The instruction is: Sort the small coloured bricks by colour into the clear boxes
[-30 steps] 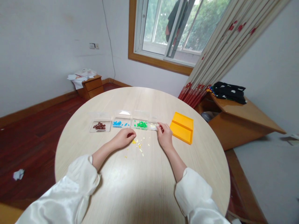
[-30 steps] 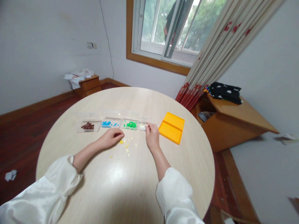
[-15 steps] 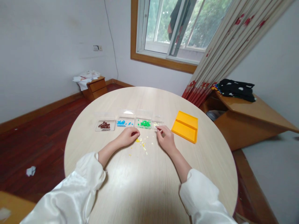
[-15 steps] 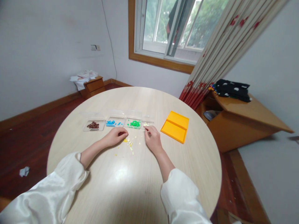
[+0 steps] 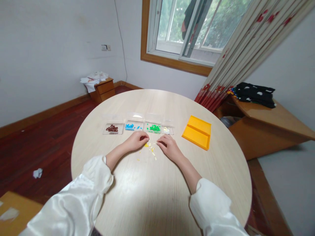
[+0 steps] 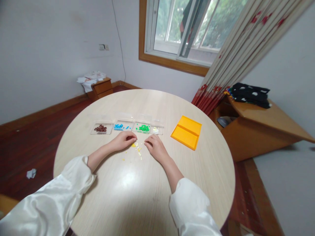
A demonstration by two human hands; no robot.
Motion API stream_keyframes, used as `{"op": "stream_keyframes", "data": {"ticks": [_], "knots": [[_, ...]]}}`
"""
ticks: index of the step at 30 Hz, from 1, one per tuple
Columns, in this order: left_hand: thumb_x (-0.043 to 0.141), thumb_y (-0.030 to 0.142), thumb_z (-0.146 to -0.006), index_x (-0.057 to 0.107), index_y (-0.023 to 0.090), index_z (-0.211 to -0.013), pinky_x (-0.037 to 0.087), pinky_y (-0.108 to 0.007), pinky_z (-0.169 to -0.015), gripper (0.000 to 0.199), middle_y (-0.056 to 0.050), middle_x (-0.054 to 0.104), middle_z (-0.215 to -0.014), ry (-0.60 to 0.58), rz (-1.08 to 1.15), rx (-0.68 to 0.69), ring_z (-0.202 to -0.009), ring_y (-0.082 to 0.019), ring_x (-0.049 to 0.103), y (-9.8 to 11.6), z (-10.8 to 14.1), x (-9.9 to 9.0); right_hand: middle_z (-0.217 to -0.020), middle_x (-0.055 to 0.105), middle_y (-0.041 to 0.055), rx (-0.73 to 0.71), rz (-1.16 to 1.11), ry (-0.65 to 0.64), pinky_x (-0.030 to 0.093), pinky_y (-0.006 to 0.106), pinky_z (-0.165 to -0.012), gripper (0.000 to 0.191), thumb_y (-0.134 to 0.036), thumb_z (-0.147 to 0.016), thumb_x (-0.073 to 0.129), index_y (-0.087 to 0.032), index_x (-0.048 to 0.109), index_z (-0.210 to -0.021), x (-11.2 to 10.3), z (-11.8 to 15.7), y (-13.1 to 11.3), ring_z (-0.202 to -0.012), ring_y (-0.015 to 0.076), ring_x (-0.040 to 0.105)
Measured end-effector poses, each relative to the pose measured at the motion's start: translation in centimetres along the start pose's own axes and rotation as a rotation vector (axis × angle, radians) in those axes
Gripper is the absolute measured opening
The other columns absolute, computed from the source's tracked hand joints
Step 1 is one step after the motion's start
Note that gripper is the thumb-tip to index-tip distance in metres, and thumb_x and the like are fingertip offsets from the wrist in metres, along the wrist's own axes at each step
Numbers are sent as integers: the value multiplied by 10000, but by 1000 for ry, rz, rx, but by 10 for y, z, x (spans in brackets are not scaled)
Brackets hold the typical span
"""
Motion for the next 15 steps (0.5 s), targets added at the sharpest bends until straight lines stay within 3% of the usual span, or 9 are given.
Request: {"op": "stream_keyframes", "data": {"ticks": [15], "knots": [[490,235,-807,651,125,-775,401,-254,-631,198,-47,640,-719,-7,-24,-7,-672,-146,541,-1,0,1,-748,564,31,165,38,114,435,315,-719,98,-169,-777,575,-178,600,-683,-5,1,24,-766,169,532]]}}
Point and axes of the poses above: each hand's wrist, its own z-axis away from the middle knuckle, its own x-axis out of the palm, y = z × x, the point moved 8 cm from there along -z, towards the middle knuckle
